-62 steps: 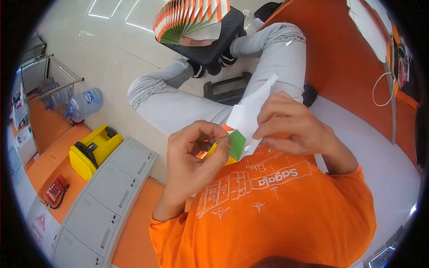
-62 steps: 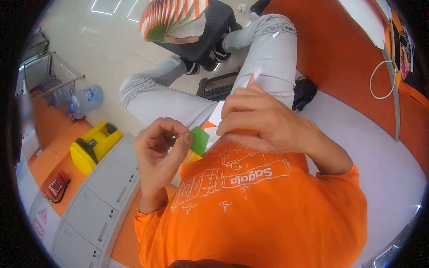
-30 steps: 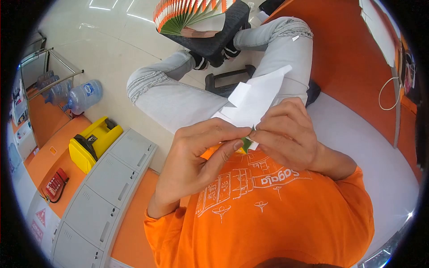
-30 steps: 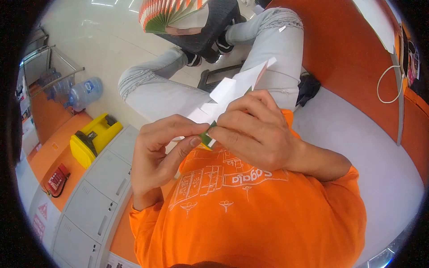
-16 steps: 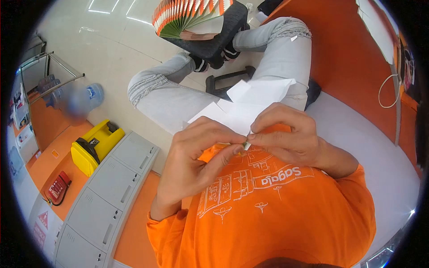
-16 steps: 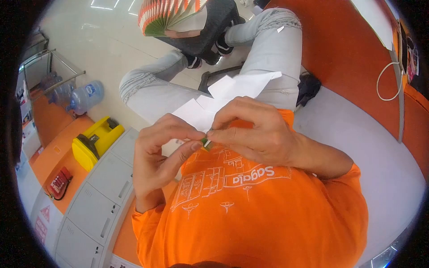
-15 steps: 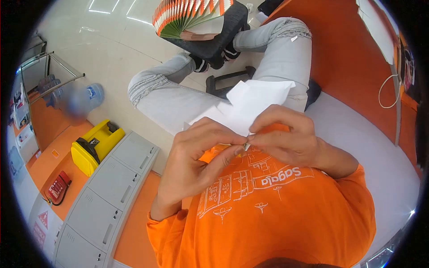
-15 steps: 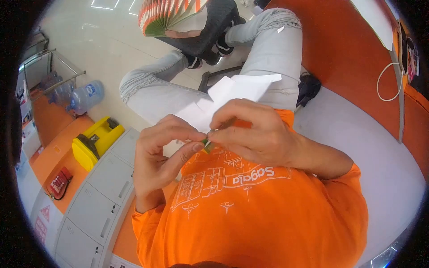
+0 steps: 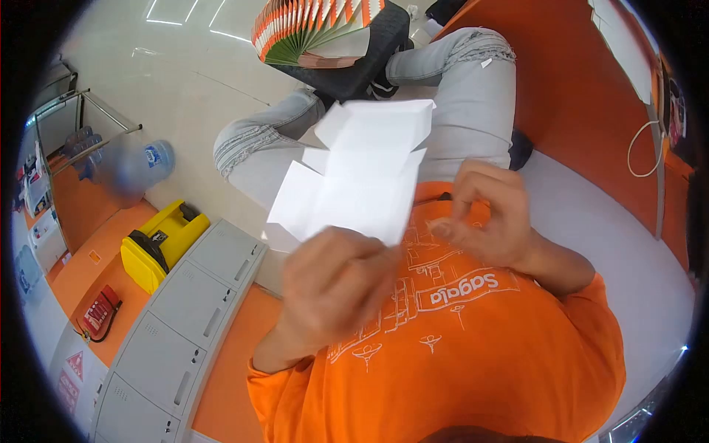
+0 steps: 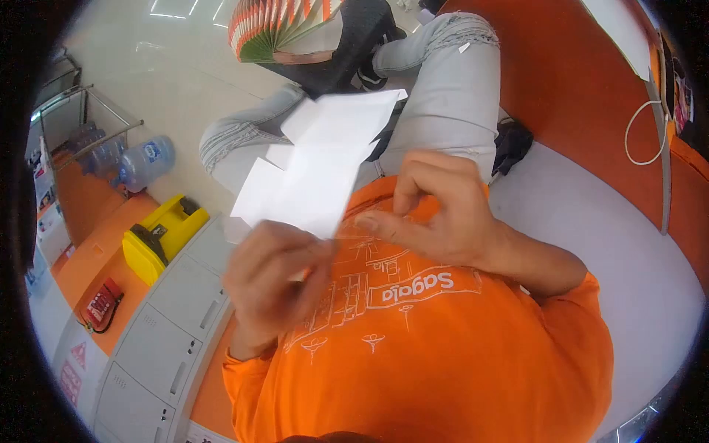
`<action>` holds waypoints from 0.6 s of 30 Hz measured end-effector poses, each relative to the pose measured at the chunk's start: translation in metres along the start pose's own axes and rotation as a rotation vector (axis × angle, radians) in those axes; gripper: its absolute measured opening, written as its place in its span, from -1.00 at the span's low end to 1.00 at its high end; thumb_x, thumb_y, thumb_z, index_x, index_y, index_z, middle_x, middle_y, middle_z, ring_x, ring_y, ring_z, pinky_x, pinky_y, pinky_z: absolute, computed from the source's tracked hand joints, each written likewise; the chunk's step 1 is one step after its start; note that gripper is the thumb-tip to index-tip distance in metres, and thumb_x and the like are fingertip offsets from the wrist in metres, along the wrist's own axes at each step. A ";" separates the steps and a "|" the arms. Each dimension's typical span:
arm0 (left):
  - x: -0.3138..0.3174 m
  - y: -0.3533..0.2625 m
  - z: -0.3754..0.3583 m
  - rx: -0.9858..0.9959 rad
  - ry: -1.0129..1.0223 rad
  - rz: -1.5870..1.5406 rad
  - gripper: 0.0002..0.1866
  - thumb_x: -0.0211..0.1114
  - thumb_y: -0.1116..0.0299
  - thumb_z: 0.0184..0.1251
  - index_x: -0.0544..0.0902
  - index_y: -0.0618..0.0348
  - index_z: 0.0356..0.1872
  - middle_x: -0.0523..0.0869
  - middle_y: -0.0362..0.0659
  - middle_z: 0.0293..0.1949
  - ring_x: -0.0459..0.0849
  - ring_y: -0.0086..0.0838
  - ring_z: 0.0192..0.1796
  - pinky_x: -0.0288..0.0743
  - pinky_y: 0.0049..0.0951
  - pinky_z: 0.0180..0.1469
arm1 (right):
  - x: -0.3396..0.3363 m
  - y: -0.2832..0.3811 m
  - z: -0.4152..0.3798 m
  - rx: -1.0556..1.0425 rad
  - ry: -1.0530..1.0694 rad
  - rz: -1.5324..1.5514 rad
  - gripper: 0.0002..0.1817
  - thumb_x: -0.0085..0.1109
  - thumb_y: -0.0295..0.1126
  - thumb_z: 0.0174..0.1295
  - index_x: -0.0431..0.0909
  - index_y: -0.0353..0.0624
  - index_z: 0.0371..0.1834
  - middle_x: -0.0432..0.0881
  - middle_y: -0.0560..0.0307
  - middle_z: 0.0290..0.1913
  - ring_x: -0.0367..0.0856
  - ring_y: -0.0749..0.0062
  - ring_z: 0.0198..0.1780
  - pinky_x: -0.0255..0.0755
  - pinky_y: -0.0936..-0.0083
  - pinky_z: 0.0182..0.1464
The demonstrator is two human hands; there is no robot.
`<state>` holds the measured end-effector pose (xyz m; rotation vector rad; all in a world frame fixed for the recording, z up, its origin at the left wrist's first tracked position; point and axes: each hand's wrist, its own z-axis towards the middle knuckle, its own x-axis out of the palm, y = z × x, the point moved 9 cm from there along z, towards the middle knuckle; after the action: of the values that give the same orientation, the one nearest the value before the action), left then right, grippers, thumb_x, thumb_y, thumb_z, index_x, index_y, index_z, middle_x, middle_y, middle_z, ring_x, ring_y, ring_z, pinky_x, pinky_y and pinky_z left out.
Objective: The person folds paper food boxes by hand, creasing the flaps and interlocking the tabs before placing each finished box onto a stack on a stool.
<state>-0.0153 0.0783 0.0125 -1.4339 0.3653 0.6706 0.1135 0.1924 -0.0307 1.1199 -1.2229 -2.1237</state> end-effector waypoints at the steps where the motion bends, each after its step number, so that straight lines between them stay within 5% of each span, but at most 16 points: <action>1: 0.010 -0.001 -0.002 -0.002 0.000 -0.004 -0.79 0.57 0.58 -0.02 0.76 0.28 -0.32 0.74 -0.10 -0.34 0.70 -0.32 -0.36 0.52 -0.41 -0.41 | 0.017 -0.032 -0.016 0.402 0.085 0.313 -0.75 0.55 -0.31 0.23 0.70 -0.27 -0.34 0.62 0.15 -0.49 0.55 0.51 -0.43 0.39 0.54 -0.40; 2: 0.022 -0.012 -0.005 0.109 -0.013 0.018 -0.79 0.59 0.61 -0.01 0.76 0.27 -0.32 0.75 -0.13 -0.34 0.70 -0.34 -0.36 0.54 -0.42 -0.40 | 0.040 -0.054 -0.044 0.810 0.164 0.626 -0.72 0.52 -0.30 0.27 0.68 -0.31 -0.35 0.63 0.13 -0.52 0.53 0.59 -0.46 0.39 0.53 -0.42; 7: 0.057 -0.025 -0.002 0.302 0.107 0.006 -0.85 0.52 0.42 0.25 0.74 0.28 -0.35 0.75 -0.13 -0.37 0.69 -0.32 -0.44 0.56 -0.40 -0.43 | 0.024 -0.069 -0.058 0.943 -0.004 0.485 -0.73 0.31 -0.42 0.39 0.58 -0.39 -0.41 0.61 0.11 -0.57 0.50 0.63 -0.51 0.39 0.50 -0.49; 9: 0.053 -0.014 0.010 0.129 0.138 -0.077 -0.81 0.47 0.37 0.34 0.74 0.31 -0.35 0.73 -0.12 -0.42 0.68 -0.34 -0.47 0.55 -0.41 -0.43 | 0.001 -0.054 -0.043 0.591 -0.018 0.059 -0.79 0.29 -0.50 0.35 0.55 -0.34 -0.43 0.57 0.07 -0.54 0.54 0.46 -0.56 0.41 0.48 -0.51; 11: 0.048 -0.002 0.024 -0.049 0.167 -0.149 -0.75 0.43 0.32 0.43 0.73 0.34 -0.35 0.72 -0.10 -0.46 0.67 -0.36 -0.50 0.55 -0.42 -0.43 | -0.001 -0.041 -0.029 0.457 -0.021 -0.080 -0.82 0.31 -0.52 0.29 0.53 -0.30 -0.45 0.57 0.06 -0.50 0.55 0.38 -0.56 0.42 0.45 -0.51; 13: 0.043 0.049 0.035 -0.588 0.072 -0.399 -0.63 0.45 0.19 0.43 0.72 0.42 -0.34 0.67 -0.09 -0.64 0.62 -0.39 -0.64 0.47 -0.36 -0.53 | 0.002 -0.027 -0.020 0.317 -0.017 -0.215 -0.83 0.33 -0.55 0.22 0.52 -0.26 -0.46 0.57 0.05 -0.46 0.56 0.29 -0.56 0.44 0.43 -0.50; 16: 0.051 0.074 0.064 -0.783 0.300 -0.170 -0.55 0.30 0.14 0.55 0.67 0.44 -0.37 0.68 -0.14 -0.56 0.64 -0.58 -0.53 0.49 -0.55 -0.44 | 0.012 -0.008 -0.019 0.145 -0.007 -0.251 -0.86 0.38 -0.57 0.11 0.55 -0.21 -0.43 0.63 0.10 -0.35 0.60 0.27 -0.51 0.48 0.42 -0.48; 18: 0.059 0.084 0.058 -0.790 0.278 -0.262 -0.54 0.28 0.14 0.56 0.67 0.44 -0.36 0.69 -0.14 -0.55 0.64 -0.58 -0.53 0.49 -0.56 -0.45 | 0.012 0.007 -0.018 0.002 -0.051 -0.336 -0.84 0.42 -0.56 0.05 0.59 -0.19 -0.38 0.64 0.12 -0.33 0.63 0.30 -0.48 0.50 0.45 -0.45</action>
<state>-0.0316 0.1474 -0.0823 -2.2936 0.1126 0.4066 0.1212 0.1713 -0.0351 1.3601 -1.1223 -2.4078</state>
